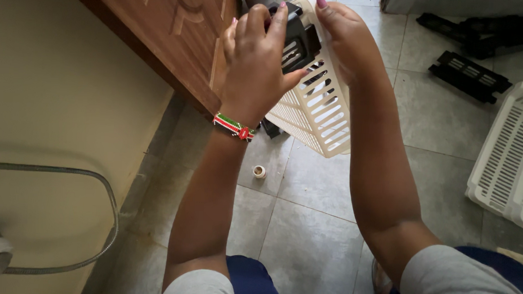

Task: The person sits on the floor and applies a substance from a small tube onto black plastic components using a small stick. They then insert these components into slots on a white plastic basket and press them into place.

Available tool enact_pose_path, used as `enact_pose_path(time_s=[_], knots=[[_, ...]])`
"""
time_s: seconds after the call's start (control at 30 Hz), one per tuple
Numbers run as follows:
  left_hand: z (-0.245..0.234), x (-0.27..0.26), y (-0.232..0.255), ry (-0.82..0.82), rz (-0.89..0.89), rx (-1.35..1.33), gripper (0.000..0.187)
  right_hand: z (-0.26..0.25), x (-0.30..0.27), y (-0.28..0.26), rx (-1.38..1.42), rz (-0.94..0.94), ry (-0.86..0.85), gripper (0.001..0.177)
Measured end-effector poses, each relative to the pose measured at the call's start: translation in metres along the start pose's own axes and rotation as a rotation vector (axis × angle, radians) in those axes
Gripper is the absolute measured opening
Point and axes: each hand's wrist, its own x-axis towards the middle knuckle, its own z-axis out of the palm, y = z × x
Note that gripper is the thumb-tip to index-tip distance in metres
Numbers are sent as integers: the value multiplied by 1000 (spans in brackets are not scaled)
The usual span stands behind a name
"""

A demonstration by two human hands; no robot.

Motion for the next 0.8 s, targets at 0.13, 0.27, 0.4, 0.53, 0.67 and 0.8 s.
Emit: enact_pose_path(time_s=[0.13,0.27,0.4,0.53,0.67,0.8], knots=[[-4,2,0,7,-11,7,99,1,0,-1,-3,12,8,39],[-7,3,1,-3,-29,11,100,2,1,-1,-41,33,35,41],[-9,4,-4,-43,-71,-43,97,7,-2,-1,-118,50,59,44],[-1,2,-3,16,-12,-2,95,7,-2,0,-127,42,65,46],[6,-1,0,15,-36,5,97,6,-1,0,-114,15,49,46],[8,-2,0,10,-59,-42,98,5,0,0,-128,36,63,48]])
